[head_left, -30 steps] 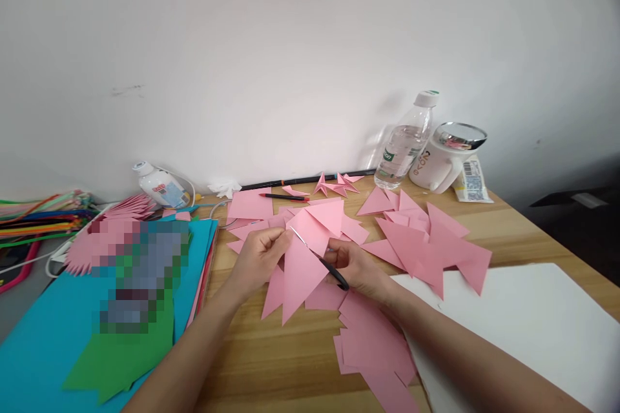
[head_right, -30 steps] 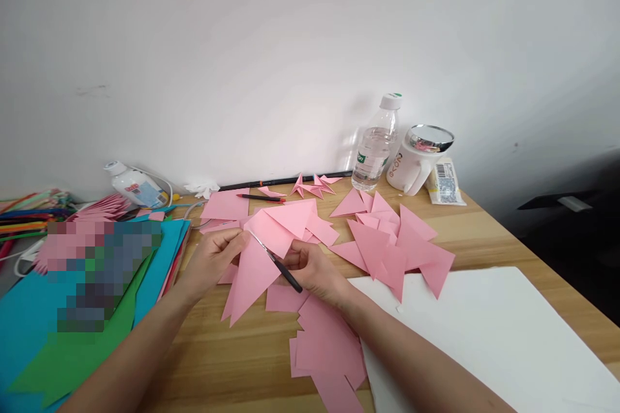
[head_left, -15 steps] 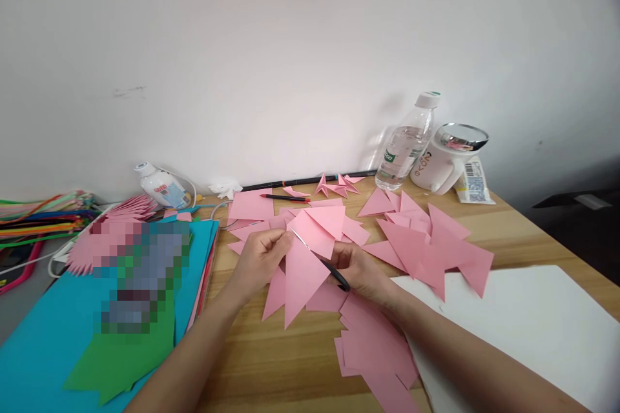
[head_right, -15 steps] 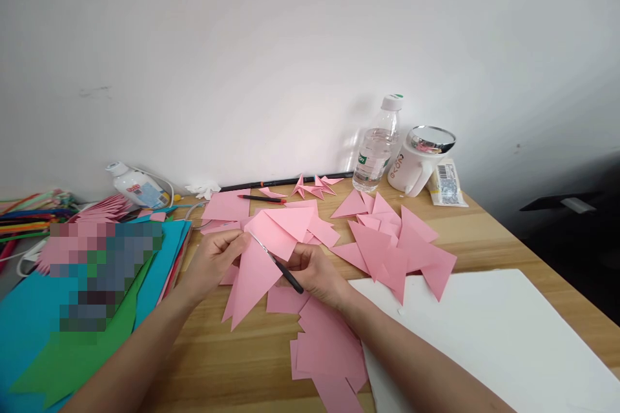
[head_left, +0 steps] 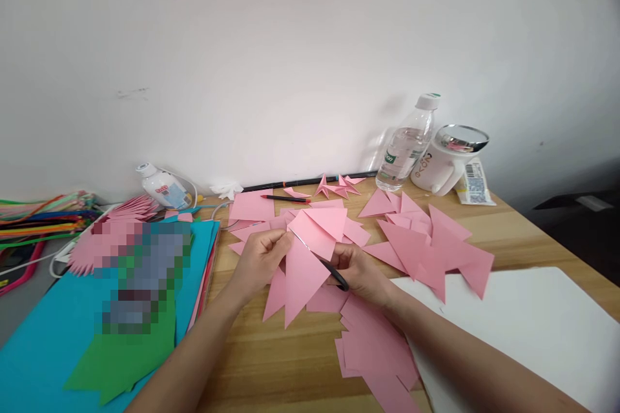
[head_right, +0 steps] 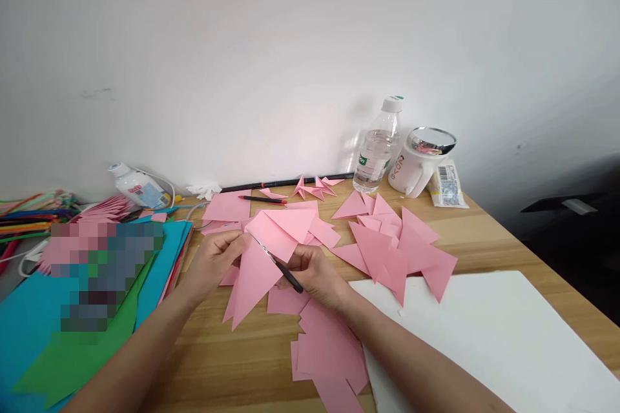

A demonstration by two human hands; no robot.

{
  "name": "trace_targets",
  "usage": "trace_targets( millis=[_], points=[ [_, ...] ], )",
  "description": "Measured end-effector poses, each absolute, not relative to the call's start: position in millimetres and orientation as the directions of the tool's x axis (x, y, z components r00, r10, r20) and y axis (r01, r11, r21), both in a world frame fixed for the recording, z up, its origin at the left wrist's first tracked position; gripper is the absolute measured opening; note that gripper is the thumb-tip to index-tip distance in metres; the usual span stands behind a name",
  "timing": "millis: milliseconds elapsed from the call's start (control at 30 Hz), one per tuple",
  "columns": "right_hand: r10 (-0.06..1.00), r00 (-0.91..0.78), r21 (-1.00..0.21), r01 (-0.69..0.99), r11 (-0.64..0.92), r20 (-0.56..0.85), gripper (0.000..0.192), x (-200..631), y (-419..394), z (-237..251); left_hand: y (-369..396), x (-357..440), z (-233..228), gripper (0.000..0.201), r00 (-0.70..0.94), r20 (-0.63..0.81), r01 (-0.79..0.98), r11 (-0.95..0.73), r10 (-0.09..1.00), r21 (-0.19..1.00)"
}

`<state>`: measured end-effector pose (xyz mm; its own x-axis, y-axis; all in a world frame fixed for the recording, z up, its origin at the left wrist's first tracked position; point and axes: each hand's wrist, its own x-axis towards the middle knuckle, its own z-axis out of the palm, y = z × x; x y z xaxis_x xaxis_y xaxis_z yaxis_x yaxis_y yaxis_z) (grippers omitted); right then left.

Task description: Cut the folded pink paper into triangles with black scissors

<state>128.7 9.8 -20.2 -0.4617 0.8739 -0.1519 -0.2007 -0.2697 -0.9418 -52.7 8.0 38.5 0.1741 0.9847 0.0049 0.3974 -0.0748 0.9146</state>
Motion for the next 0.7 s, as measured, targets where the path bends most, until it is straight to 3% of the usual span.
trace_targets(
  millis=[333,700],
  points=[
    [0.868,-0.481,-0.942,-0.221,-0.252,-0.119,0.012,128.3,10.2,-18.6,7.1,-51.9,39.9,0.038,0.174,-0.002,0.357,-0.061,0.985,0.932],
    [0.853,-0.515,-0.928,-0.273,-0.254,-0.081,0.016,126.6,9.3,-17.4,7.1,-50.5,39.3,0.036,0.151,-0.04,0.231,0.004,0.988,0.973]
  ],
)
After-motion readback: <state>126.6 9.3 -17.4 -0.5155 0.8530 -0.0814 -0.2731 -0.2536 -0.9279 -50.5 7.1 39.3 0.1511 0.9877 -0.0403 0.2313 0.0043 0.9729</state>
